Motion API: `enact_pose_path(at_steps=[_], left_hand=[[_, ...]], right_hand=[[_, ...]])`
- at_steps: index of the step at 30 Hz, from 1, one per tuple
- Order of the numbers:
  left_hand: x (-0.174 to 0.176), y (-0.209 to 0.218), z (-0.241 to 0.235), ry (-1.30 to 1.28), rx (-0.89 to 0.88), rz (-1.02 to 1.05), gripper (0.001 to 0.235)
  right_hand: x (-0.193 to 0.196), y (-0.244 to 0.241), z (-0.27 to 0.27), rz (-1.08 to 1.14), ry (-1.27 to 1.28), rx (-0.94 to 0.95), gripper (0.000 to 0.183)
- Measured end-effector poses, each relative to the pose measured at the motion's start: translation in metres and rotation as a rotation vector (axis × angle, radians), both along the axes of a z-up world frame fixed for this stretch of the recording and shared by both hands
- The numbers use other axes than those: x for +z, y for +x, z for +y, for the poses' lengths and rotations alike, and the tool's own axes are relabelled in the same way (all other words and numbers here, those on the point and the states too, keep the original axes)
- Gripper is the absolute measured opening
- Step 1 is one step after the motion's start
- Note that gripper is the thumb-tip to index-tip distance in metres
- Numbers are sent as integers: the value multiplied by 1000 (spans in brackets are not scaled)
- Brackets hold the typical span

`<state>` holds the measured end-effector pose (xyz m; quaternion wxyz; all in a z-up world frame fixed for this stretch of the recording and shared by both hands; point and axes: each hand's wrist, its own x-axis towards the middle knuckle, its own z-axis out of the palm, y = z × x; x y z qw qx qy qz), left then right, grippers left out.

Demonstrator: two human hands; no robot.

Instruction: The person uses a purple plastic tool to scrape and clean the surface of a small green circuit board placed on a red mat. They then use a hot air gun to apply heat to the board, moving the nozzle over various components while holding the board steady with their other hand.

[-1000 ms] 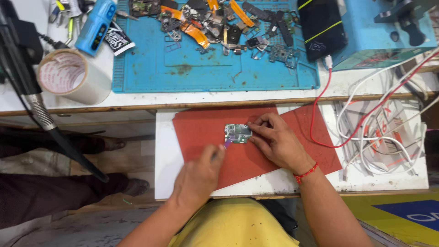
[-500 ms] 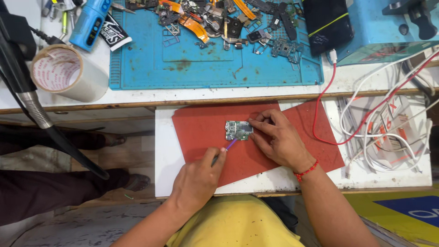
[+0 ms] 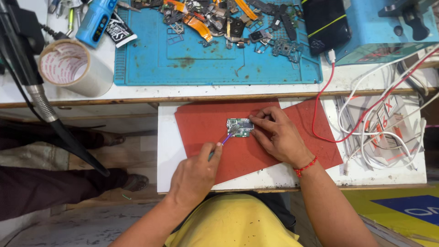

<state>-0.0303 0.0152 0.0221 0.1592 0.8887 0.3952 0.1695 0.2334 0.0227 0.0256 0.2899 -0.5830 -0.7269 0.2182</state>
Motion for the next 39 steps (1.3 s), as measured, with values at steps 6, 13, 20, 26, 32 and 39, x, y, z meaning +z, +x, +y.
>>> enact_pose_path(at_steps=[6, 13, 20, 26, 32, 39], left_hand=[[4, 3, -2, 30, -7, 20, 42], [7, 11, 4, -16, -13, 19, 38], [4, 15, -4, -49, 42, -27, 34], [1, 18, -9, -29, 31, 1, 38], [-1, 26, -5, 67, 62, -42, 32], [2, 23, -12, 21, 57, 70, 37]], right_hand=[[-1, 0, -1, -40, 18, -2, 37], [0, 0, 0, -16, -7, 2, 35], [2, 2, -1, -38, 13, 9, 37], [3, 1, 1, -45, 5, 20, 38], [3, 1, 0, -15, 42, 19, 37], [1, 0, 0, -11, 55, 13, 35]])
